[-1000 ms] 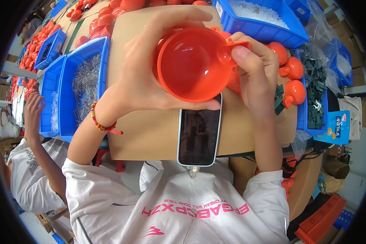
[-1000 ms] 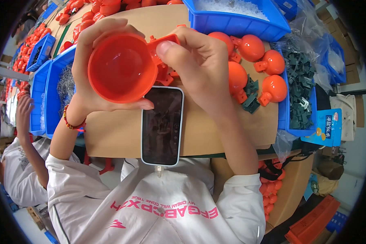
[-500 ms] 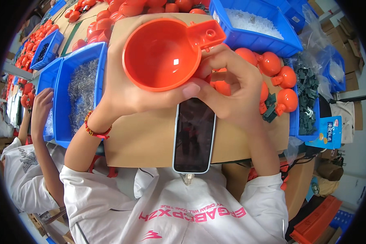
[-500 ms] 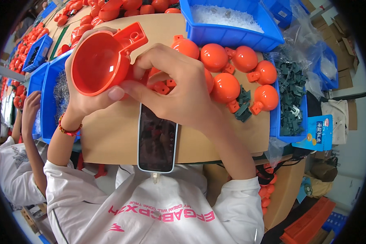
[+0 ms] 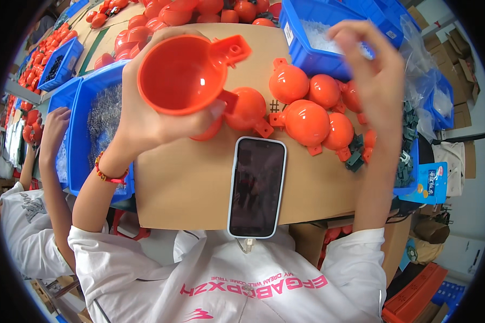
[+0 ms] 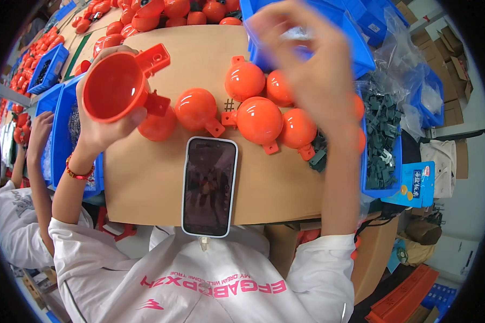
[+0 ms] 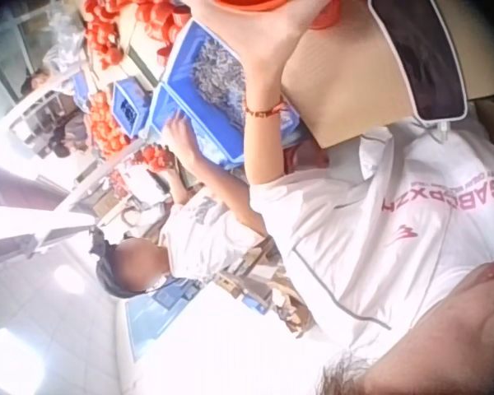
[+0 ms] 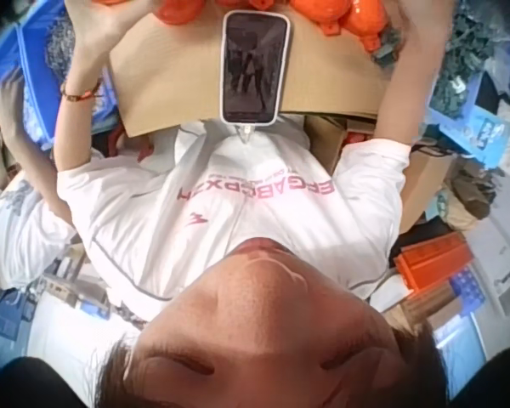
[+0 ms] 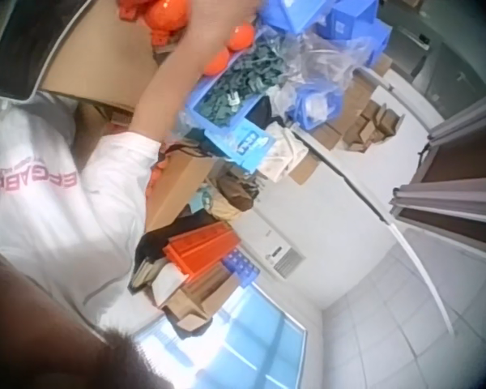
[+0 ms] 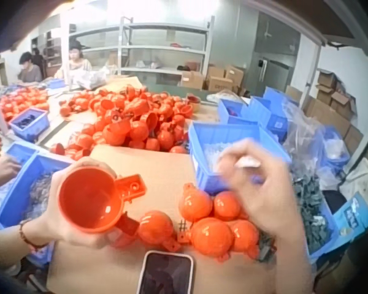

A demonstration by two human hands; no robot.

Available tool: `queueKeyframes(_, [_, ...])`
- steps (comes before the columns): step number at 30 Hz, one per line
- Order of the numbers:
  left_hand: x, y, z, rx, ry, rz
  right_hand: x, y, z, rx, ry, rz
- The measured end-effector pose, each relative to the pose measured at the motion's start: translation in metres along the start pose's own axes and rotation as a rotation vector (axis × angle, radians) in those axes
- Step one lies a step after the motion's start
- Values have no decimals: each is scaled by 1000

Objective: Assembling orange plastic bowls with green latch components and small metal springs.

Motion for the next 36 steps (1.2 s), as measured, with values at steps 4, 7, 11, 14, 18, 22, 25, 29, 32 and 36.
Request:
queueKeyframes(4, [-7, -6, -1, 62, 10, -71, 100, -51, -39, -27, 518, 111])
queueKeyframes(7, [-7, -7, 1, 83, 25, -88, 158, -56, -33, -347, 508, 234])
queueKeyframes(11, [-8, -6, 2, 87, 19, -73, 168, -66, -29, -588, 430, 248])
queueKeyframes(14, [-9, -2, 2, 90, -27, -54, 169, -69, -16, -605, 358, 216])
queueKeyframes(18, [-13, -1, 5, 67, -62, -16, 174, -68, -20, -527, 319, 198])
queueKeyframes(22, [-22, 5, 3, 48, -139, -114, 157, -63, -10, -498, 386, 161])
queueKeyframes(25, [-24, 0, 2, 42, -115, -132, 170, -65, -12, -598, 320, 250])
queueKeyframes(29, [-27, 0, 5, 87, -30, -219, 183, -70, -17, -632, 275, 220])
queueKeyframes(32, [-23, 3, 8, 86, 12, -201, 176, -71, -19, -522, 322, 195])
queueKeyframes(36, [-29, 15, -2, 71, 22, -274, 141, -67, -17, -297, 273, 248])
Point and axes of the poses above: each hand's wrist, its own y-axis away from the middle knuckle, its own z-axis out of the palm, x = y × z, the point moved 3 cm from there along -y, towards the middle knuckle, and after that the axes turned 4 degrees about y, right-handed, at the moved point
